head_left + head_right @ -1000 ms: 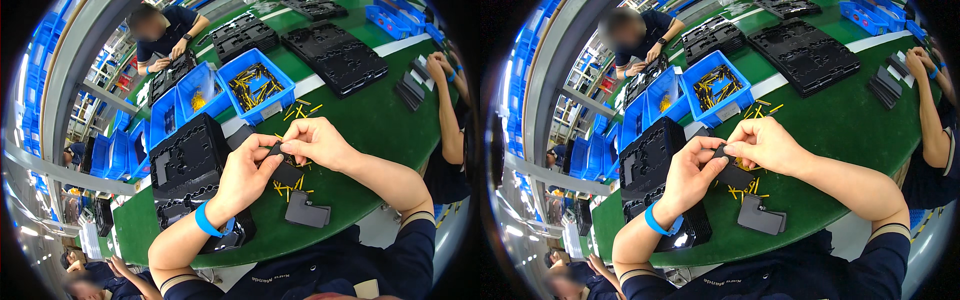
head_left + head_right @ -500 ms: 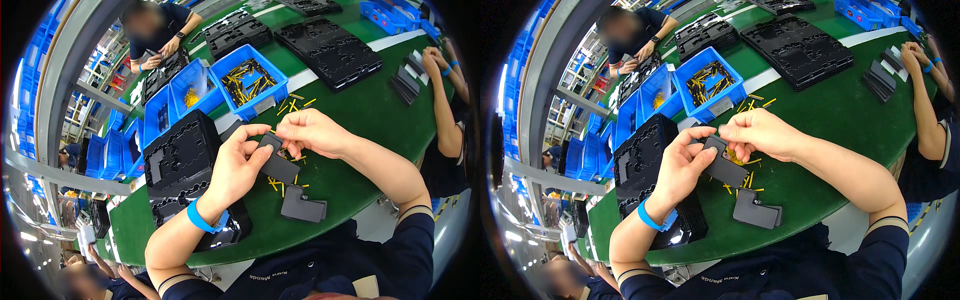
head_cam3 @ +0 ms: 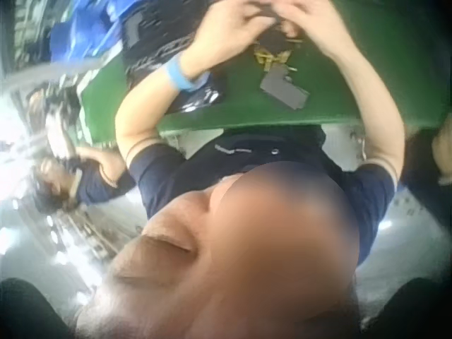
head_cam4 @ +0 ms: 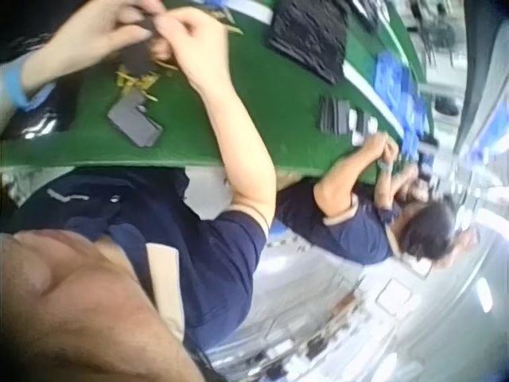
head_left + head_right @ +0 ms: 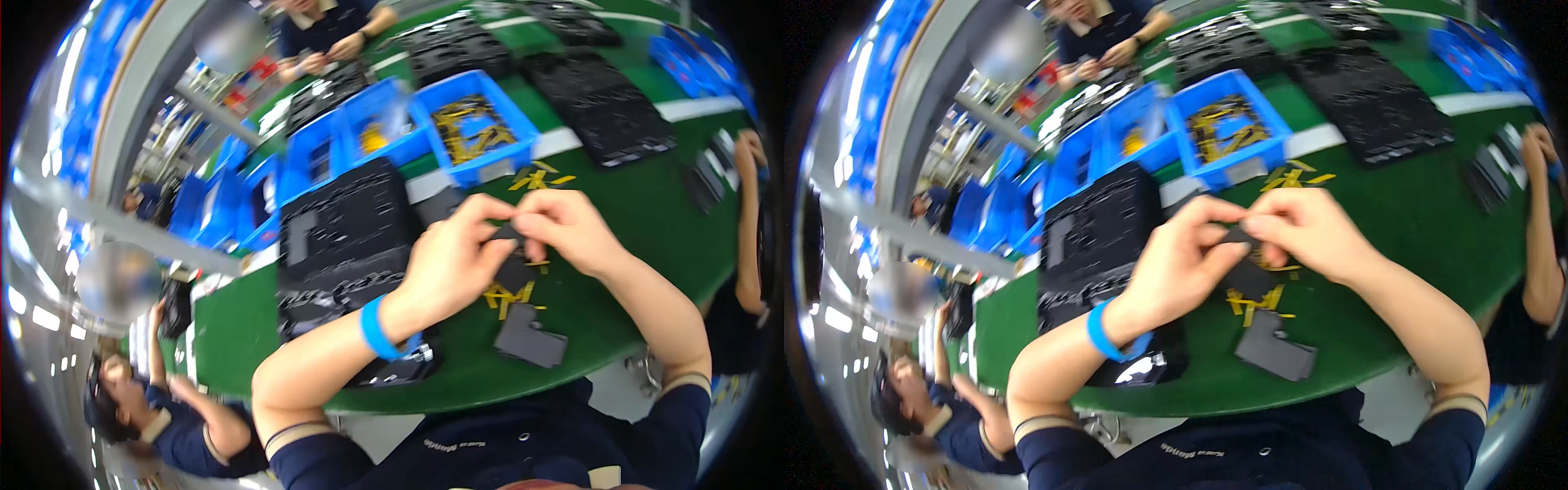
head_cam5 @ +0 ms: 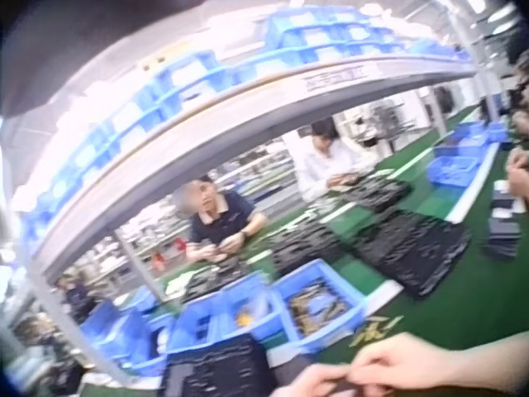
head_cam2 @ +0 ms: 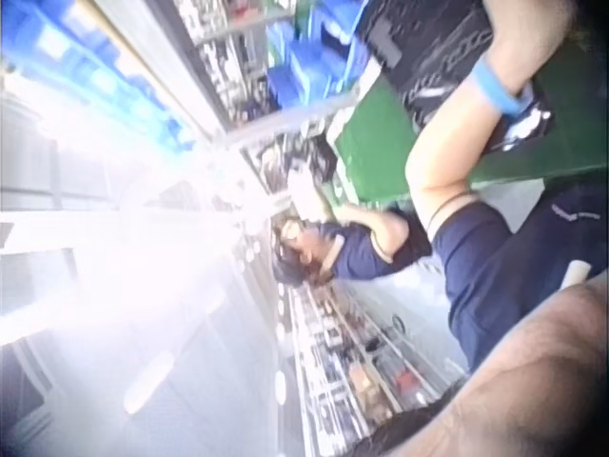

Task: Assembling small yellow components into black plastic housings on a production line.

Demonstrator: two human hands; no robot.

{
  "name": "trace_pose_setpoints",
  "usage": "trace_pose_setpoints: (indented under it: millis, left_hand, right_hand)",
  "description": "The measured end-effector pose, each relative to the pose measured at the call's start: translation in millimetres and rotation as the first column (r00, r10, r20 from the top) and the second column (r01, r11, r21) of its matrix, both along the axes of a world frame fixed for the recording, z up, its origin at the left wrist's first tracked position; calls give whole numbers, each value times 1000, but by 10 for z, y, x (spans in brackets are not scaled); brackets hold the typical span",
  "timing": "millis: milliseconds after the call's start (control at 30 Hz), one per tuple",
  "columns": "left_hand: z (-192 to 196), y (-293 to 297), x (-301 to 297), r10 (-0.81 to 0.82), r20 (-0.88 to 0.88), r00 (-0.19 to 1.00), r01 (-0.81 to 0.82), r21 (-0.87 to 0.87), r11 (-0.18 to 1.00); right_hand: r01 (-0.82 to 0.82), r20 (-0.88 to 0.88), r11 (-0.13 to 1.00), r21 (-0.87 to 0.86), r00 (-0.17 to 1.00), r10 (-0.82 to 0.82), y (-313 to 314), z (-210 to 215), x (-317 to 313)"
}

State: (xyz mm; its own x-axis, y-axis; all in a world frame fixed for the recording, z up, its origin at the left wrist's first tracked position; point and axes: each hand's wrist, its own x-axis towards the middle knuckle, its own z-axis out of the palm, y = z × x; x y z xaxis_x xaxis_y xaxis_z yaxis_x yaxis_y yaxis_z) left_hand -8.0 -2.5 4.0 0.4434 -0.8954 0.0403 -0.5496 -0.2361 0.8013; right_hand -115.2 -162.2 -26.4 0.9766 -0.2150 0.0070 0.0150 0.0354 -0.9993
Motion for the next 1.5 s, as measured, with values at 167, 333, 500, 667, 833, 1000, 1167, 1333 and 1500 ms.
trace_pose_setpoints:
  millis: [167,333,500,667,833,1000,1167,1333,1500]
  left_hand:
    - [72,63,46,-55,-239,969,39,-72,997]
    - [445,629,394,94,-280,955,-85,47,995]
    - [552,1736,773,492,-123,862,-484,91,870]
    - [317,2303,845,556,-155,817,-512,251,822]
    - [208,2186,732,589,-84,804,-578,119,807]
    - [118,2089,722,567,149,810,-585,125,802]
    - [204,2072,628,496,388,777,-586,155,796]
    - [170,2016,628,469,524,711,-587,74,806]
    - [152,2046,633,449,515,730,-568,93,818]
  right_hand:
    - [20,91,998,56,996,-25,-45,-92,-59]
    - [101,87,995,-6,991,-100,-207,-193,20]
    - [119,95,993,-8,988,-118,-236,-182,65]
    - [112,86,994,-13,990,-110,-210,-185,90]
    - [118,88,993,-17,989,-116,-177,-229,76]
    - [152,60,988,-22,987,-151,-206,-264,52]
    - [118,54,992,-35,992,-116,-210,-269,67]
    - [95,36,993,-67,995,-93,-212,-261,84]
    - [71,37,992,-100,997,-68,-191,-248,81]
